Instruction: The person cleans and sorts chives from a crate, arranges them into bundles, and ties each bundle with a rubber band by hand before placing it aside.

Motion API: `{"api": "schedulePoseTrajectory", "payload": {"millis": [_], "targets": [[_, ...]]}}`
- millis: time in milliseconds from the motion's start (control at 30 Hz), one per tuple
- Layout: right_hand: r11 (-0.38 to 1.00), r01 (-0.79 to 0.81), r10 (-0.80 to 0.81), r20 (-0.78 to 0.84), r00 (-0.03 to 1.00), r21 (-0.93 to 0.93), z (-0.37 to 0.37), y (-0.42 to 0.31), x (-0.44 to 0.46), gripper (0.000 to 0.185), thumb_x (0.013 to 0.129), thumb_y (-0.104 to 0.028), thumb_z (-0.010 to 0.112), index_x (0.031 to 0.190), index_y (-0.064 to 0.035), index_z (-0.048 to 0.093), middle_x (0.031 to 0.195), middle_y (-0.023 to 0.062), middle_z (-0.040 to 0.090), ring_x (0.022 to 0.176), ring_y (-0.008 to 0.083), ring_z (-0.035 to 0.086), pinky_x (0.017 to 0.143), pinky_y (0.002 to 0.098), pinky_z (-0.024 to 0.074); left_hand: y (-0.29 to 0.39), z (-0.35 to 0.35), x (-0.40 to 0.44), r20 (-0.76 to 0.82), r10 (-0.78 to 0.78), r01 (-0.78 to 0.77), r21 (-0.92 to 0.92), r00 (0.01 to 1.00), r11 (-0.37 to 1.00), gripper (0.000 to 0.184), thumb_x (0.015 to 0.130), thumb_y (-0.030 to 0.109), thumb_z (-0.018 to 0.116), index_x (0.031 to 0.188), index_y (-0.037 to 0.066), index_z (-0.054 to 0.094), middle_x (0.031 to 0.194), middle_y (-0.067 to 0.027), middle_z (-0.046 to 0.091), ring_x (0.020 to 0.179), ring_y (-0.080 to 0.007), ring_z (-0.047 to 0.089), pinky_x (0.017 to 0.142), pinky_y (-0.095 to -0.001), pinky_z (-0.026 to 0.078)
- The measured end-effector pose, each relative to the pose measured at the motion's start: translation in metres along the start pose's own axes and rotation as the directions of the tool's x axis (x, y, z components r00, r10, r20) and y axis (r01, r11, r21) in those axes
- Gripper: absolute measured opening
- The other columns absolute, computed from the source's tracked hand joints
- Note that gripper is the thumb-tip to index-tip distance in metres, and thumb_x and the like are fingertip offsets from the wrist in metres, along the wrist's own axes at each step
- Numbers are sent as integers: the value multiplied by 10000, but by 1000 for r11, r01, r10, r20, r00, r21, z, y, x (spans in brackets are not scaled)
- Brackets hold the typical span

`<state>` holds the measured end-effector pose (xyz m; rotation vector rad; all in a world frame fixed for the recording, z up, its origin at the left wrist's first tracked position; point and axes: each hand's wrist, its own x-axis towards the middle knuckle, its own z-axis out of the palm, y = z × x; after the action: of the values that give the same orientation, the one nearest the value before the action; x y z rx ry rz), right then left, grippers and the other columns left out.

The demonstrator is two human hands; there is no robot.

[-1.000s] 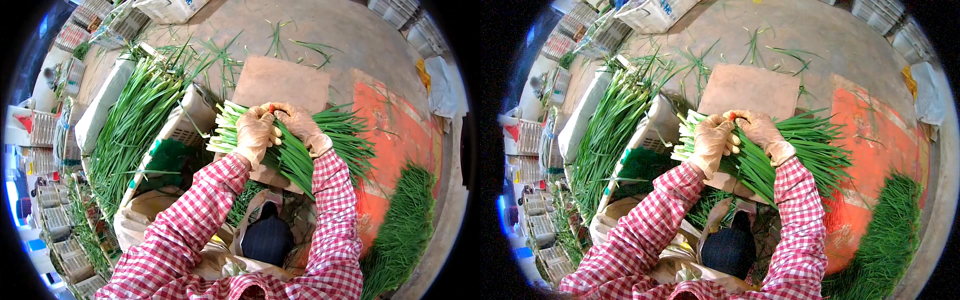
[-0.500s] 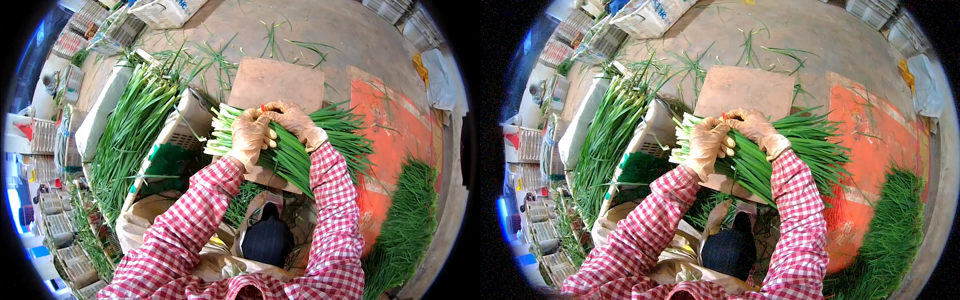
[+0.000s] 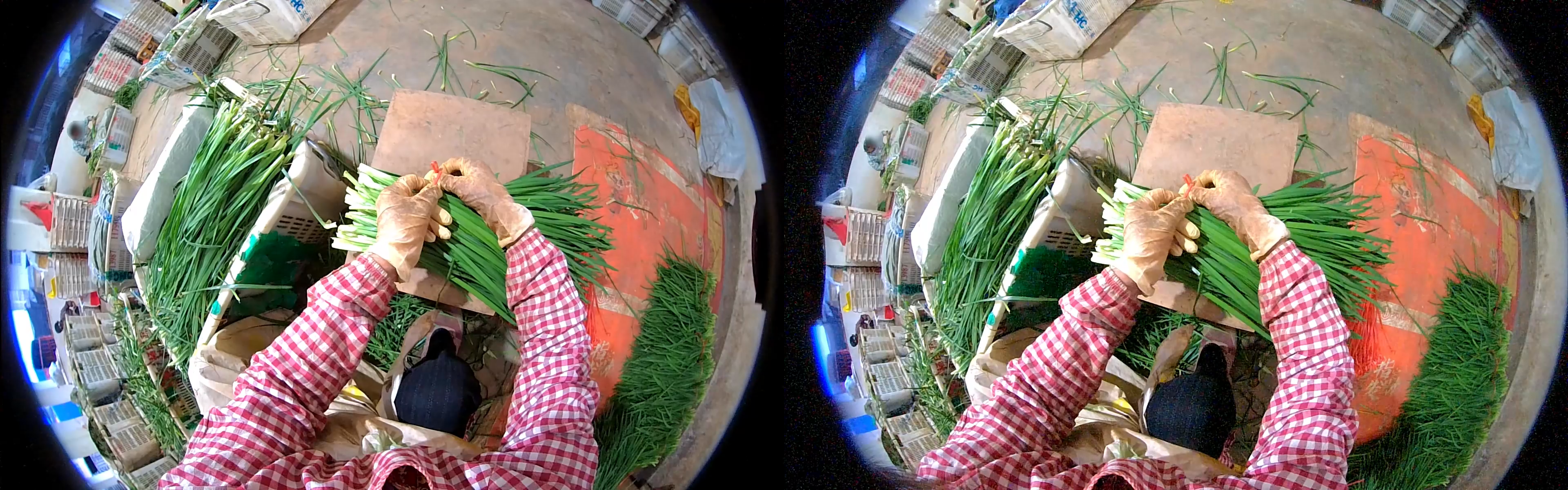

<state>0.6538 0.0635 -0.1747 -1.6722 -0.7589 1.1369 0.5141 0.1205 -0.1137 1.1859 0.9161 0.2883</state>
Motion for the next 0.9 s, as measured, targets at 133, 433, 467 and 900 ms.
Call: {"api": "schedulePoseTrajectory", "payload": {"millis": [133, 433, 467, 900], "targets": [[1000, 19, -19, -62, 998, -8, 1, -2, -2, 241, 833, -263, 665, 926, -41, 681, 807, 55, 663, 749, 142, 597, 677, 297, 472, 2, 1, 2, -27, -9, 10, 53, 1000, 999, 152, 896, 139, 583, 877, -11, 569, 581, -76, 611, 387, -117, 536, 320, -195, 348], [970, 32, -23, -41, 999, 242, 5, 6, 1, 166, 829, -142, 661, 949, -30, 682, 840, 42, 672, 767, 117, 599, 699, 270, 487, 7, 4, 2, -55, -18, 23, 87, 998, 996, 141, 891, 124, 561, 866, -15, 561, 580, -83, 608, 396, -123, 539, 330, -198, 366], [981, 47, -37, -53, 998, 190, 5, 7, 2, 169, 827, -148, 663, 943, -27, 684, 837, 45, 671, 762, 115, 599, 696, 270, 488, 7, 4, 2, -56, -22, 26, 88, 998, 996, 141, 891, 124, 561, 866, -15, 561, 580, -83, 608, 396, -123, 539, 330, -198, 366], [966, 21, -7, -53, 999, 257, 2, 8, 2, 206, 795, -188, 698, 912, -19, 681, 830, 61, 675, 714, 119, 601, 639, 277, 488, 9, 7, 1, -78, -6, 15, 115, 997, 993, 156, 890, 124, 554, 862, -30, 548, 577, -82, 602, 398, -120, 531, 335, -198, 370]]}}
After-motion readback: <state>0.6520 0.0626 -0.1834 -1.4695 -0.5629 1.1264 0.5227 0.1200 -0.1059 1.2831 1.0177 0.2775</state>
